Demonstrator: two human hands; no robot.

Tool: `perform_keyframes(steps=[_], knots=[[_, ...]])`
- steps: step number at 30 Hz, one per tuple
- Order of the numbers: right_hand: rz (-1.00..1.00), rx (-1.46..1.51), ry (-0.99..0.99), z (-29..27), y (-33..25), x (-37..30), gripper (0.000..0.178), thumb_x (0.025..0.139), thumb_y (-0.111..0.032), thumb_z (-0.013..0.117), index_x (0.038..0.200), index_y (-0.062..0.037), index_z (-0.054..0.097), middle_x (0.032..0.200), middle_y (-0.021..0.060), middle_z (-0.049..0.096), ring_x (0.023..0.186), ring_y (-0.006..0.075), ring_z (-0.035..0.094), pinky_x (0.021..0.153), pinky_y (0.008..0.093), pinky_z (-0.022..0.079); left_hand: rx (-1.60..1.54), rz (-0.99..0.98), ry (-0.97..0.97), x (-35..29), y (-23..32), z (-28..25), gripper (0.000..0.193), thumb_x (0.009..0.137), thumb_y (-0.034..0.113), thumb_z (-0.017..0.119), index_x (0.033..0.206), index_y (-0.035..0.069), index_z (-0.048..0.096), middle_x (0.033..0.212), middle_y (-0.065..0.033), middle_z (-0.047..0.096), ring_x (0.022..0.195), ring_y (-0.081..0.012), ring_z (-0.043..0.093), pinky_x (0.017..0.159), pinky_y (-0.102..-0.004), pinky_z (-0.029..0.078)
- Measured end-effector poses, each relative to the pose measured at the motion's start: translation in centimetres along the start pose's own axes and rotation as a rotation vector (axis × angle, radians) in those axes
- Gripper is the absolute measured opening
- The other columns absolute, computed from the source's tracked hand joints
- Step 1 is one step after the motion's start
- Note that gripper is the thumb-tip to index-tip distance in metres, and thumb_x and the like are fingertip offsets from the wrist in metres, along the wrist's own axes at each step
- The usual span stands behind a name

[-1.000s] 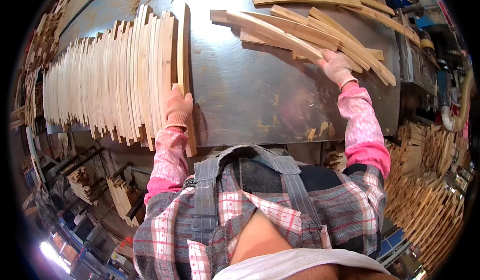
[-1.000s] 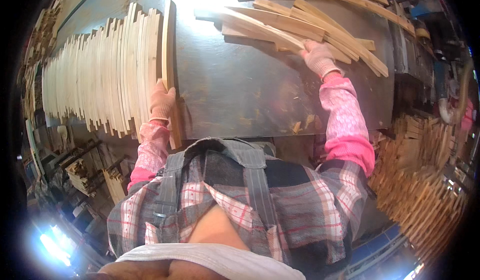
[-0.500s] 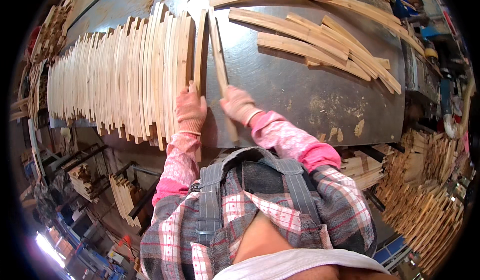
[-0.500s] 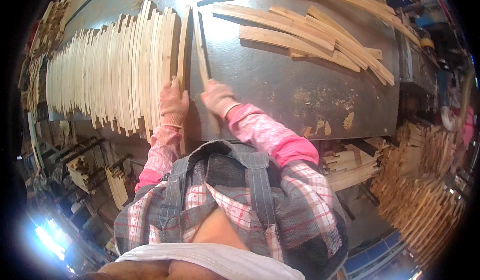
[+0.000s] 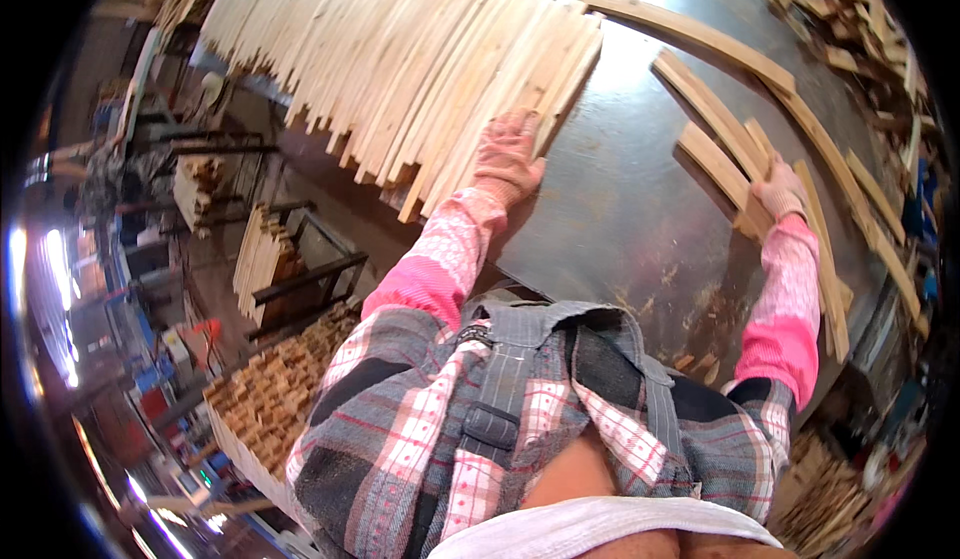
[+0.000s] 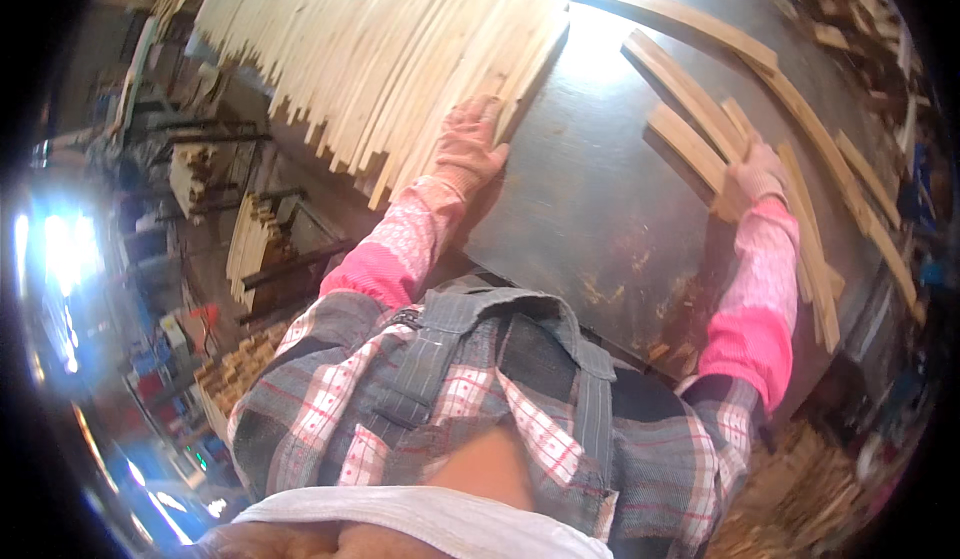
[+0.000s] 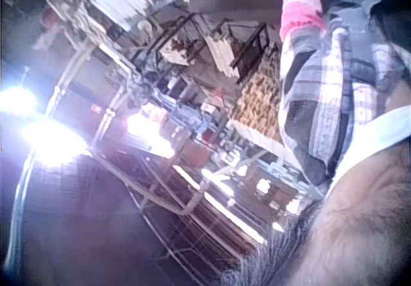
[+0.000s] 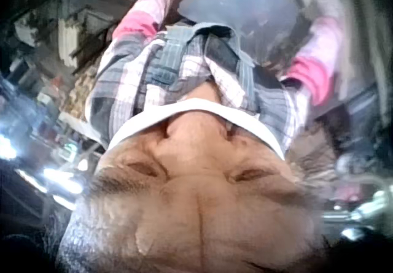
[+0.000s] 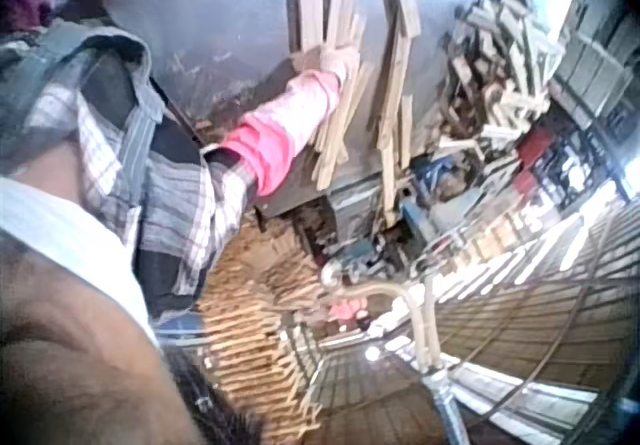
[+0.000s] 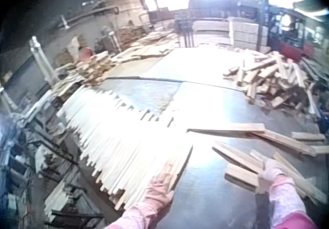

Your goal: The person sorts wooden slats on a metal table, picking up pieces from a disorganized pile and placing them into a neat vertical stack. The person handles the wood by hand, repeatedly picking up individual slats and aligning them with the growing stack.

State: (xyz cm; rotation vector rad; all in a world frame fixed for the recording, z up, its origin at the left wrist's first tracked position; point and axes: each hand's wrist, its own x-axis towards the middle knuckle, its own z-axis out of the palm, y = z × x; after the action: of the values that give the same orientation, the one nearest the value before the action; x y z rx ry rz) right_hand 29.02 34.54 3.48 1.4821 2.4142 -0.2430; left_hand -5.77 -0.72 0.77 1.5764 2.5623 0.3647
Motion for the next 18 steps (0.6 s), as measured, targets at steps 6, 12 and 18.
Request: perform_keyframes(steps=[6, 12, 18], knots=[[-0.081, 0.121, -0.058, -2.7, -8.4, -5.3, 0.057, 0.085, -0.025, 0.073, 0.139, -0.0078, 0.061, 0.124, 0.0214, 0.069, 0.117, 0.0402, 0.066, 0.102, 0.0454, 0.051, -0.04, -0.014, 0.014, -0.6, -0.4, -0.8, 0.071, 0.082, 0.032, 0.074, 0.145, 0.007, 0.052, 0.151, -0.0125, 0.047, 0.143, -0.0345, 0.04, 0.119, -0.0486, 0.031], [-0.107, 1.271, -0.41, 7.8, -18.7, -10.9, 0.04, 0.095, -0.018, 0.065, 0.13, -0.0006, 0.065, 0.107, 0.0117, 0.073, 0.095, 0.0205, 0.068, 0.083, 0.0363, 0.055, -0.117, 0.086, 0.065, 2.0, 0.8, 0.9, 0.071, 0.084, 0.037, 0.073, 0.144, 0.005, 0.052, 0.147, -0.0197, 0.051, 0.14, -0.0385, 0.043, 0.119, -0.0496, 0.031], [-0.563, 0.583, -0.47, 7.0, -31.6, -14.4, 0.046, 0.089, -0.036, 0.066, 0.118, -0.0012, 0.067, 0.114, 0.0286, 0.07, 0.109, 0.0433, 0.068, 0.094, 0.0492, 0.054, -0.043, 0.033, 0.038, 1.8, -0.6, 0.5, 0.083, 0.077, 0.041, 0.08, 0.146, 0.004, 0.05, 0.151, -0.0228, 0.049, 0.141, -0.042, 0.041, 0.12, -0.0509, 0.03]])
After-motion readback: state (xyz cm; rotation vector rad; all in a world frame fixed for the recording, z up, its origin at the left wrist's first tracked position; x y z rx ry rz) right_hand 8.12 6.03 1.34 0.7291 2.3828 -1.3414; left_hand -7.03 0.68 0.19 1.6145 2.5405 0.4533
